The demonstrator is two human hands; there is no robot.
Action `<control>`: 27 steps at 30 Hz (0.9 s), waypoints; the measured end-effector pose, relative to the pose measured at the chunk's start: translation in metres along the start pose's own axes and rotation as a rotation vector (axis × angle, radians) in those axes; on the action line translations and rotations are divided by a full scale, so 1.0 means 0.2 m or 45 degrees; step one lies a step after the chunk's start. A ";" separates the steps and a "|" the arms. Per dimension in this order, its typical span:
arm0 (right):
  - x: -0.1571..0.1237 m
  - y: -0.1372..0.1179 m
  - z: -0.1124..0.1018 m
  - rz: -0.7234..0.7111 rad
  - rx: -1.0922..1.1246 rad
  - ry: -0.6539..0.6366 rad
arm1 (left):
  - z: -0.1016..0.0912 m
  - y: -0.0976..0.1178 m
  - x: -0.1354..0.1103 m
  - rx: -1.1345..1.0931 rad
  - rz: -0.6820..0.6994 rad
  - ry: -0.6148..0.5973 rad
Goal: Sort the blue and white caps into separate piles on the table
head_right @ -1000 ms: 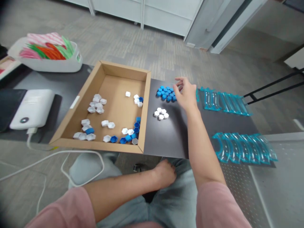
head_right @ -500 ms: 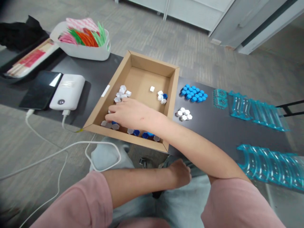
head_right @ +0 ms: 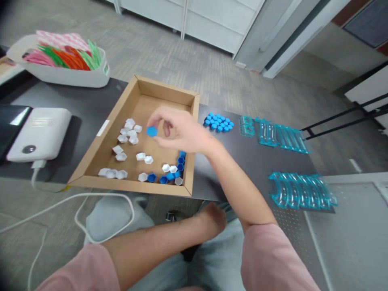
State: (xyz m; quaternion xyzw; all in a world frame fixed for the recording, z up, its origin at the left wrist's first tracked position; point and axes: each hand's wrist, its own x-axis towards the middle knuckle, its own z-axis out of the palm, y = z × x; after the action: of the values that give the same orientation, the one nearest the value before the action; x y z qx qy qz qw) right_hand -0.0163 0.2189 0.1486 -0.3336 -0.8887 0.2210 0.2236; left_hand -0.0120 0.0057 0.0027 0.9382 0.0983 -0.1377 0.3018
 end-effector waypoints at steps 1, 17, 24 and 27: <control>-0.07 0.07 -0.08 0.121 -0.031 0.125 | 0.00 0.00 0.00 0.016 0.005 0.003; -0.86 0.80 -0.46 1.160 -0.590 0.260 | 0.02 -0.01 -0.01 0.040 0.007 -0.242; -0.82 0.78 -0.44 1.115 -0.501 0.236 | 0.02 -0.01 0.00 0.015 -0.014 -0.274; -0.78 0.71 -0.45 0.998 -0.498 0.351 | 0.03 -0.01 0.00 0.015 0.006 -0.258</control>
State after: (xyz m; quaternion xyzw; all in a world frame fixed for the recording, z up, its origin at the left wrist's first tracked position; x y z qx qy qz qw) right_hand 0.2087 0.2287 0.1044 -0.7068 -0.6825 0.0704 0.1722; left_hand -0.0143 0.0035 -0.0021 0.9214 0.0643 -0.2318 0.3052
